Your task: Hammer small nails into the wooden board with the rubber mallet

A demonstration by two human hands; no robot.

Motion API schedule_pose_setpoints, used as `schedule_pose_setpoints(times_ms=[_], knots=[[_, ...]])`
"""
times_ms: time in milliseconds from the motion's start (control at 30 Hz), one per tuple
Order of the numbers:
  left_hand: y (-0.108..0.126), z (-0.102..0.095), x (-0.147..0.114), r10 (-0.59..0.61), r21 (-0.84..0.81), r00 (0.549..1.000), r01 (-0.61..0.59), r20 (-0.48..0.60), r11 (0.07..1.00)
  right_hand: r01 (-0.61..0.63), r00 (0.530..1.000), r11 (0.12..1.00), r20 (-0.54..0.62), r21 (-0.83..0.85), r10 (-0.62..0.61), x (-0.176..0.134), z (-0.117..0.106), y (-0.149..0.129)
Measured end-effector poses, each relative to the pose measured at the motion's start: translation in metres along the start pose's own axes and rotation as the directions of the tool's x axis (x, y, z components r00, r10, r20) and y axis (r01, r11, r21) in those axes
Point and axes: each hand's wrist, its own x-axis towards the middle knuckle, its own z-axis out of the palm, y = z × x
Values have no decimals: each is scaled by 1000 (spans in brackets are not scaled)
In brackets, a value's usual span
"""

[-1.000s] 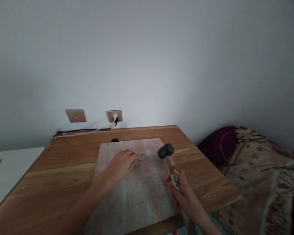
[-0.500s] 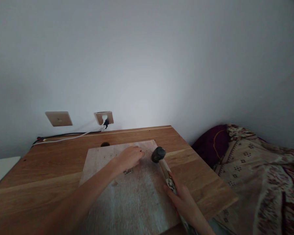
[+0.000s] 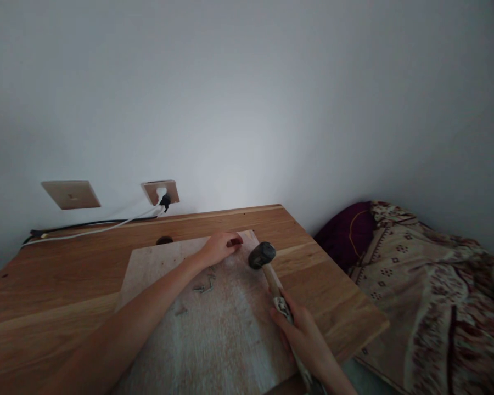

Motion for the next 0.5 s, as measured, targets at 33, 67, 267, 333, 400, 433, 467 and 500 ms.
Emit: schedule_pose_setpoints(times_ms=[33,67,267,333,400,433,467,500], knots=[[0,0,-1,3,0,1000,-3,0,1000,0,1000,1000,6,4,0,0,-1,-1],[1,-1,-1,6,1,1000,-6,2,1000,-3,1000,1000,18,11,3,1,-2,-3],[-2,1,0,34,7,999,-34,-3,999,-76,974,993,218,91,54,4,-9,-17],[-4,2,1,46,18,999,-46,-13,999,-91,975,992,212,82,72,5,-10,-18],[-6,2,1,64,21,998,-63,-5,998,-90,979,991,190,96,71,7,-9,-17],[-7,2,0,74,23,997,-74,1,997,-81,982,990,180,111,61,7,-8,-16],[-7,2,0,86,26,996,-86,6,996,-72,984,990,173,125,50,7,-8,-14],[-7,2,1,97,31,995,-97,8,995,-63,985,989,169,133,40,7,-7,-13]])
